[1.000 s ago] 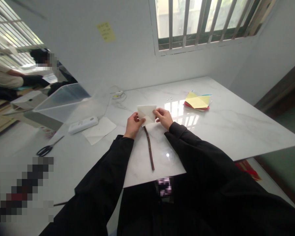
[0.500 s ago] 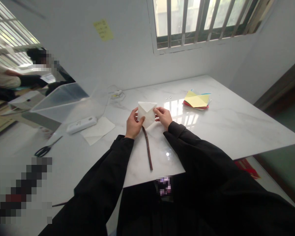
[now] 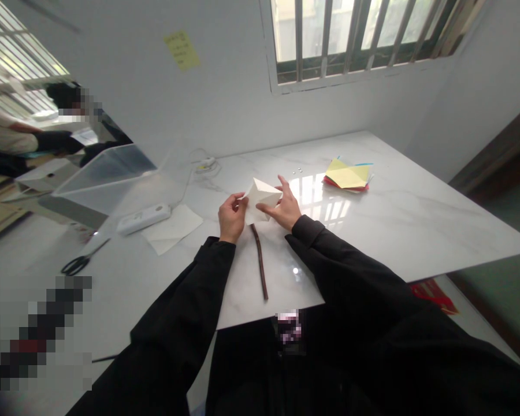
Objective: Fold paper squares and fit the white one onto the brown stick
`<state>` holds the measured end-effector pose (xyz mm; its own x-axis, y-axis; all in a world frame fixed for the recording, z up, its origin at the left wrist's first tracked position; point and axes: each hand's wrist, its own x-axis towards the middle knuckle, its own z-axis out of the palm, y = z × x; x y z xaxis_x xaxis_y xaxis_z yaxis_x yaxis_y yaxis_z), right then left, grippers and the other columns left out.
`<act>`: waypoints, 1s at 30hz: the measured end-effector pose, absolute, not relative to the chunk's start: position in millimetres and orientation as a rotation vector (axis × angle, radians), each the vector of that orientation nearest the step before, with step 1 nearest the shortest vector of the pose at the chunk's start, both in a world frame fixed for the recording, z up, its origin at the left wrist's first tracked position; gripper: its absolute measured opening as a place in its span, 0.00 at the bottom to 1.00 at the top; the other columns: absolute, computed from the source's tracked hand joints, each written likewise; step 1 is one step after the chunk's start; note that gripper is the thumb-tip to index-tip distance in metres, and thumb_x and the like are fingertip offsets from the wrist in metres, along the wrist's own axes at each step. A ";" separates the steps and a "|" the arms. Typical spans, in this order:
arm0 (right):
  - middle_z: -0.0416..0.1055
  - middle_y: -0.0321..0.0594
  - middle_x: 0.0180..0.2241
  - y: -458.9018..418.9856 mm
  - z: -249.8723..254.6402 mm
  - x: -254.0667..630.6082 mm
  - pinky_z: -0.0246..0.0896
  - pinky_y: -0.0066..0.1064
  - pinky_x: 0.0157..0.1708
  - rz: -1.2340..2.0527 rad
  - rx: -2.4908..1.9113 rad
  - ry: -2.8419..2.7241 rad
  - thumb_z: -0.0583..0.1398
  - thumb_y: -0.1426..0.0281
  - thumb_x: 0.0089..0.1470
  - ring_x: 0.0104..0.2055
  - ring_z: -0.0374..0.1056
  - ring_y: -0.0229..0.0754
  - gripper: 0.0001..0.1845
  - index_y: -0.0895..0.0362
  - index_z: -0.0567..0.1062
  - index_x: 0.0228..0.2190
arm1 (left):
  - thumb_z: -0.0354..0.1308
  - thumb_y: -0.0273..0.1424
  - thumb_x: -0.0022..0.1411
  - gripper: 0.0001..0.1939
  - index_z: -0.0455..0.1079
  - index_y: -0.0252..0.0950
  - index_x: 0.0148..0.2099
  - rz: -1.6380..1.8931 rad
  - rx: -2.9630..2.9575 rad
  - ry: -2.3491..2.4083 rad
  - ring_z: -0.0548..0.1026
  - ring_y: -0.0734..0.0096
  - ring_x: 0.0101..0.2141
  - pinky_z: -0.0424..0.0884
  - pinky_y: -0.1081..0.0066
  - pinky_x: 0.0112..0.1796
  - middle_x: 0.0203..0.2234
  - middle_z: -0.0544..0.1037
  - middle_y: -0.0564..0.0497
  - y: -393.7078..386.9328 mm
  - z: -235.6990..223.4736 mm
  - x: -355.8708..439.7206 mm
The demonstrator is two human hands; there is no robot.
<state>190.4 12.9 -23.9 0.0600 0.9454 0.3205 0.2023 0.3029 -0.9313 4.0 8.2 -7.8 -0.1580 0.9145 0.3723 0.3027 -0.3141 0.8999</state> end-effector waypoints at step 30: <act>0.70 0.46 0.58 13.1 -16.2 200.4 0.69 0.50 0.61 0.440 -1.182 -1.660 0.55 0.82 0.50 0.61 0.70 0.53 0.22 0.53 0.84 0.37 | 0.73 0.53 0.52 0.27 0.77 0.36 0.42 1.588 1.250 1.268 0.73 0.71 0.24 0.66 0.72 0.27 0.24 0.78 0.52 15.9 -9.8 0.6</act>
<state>200.4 13.1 -16.2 -0.0124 0.8573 0.5146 0.4898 0.4539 -0.7444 0.6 15.9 -9.8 -0.2540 0.9375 0.2379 0.0245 -0.2397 0.9705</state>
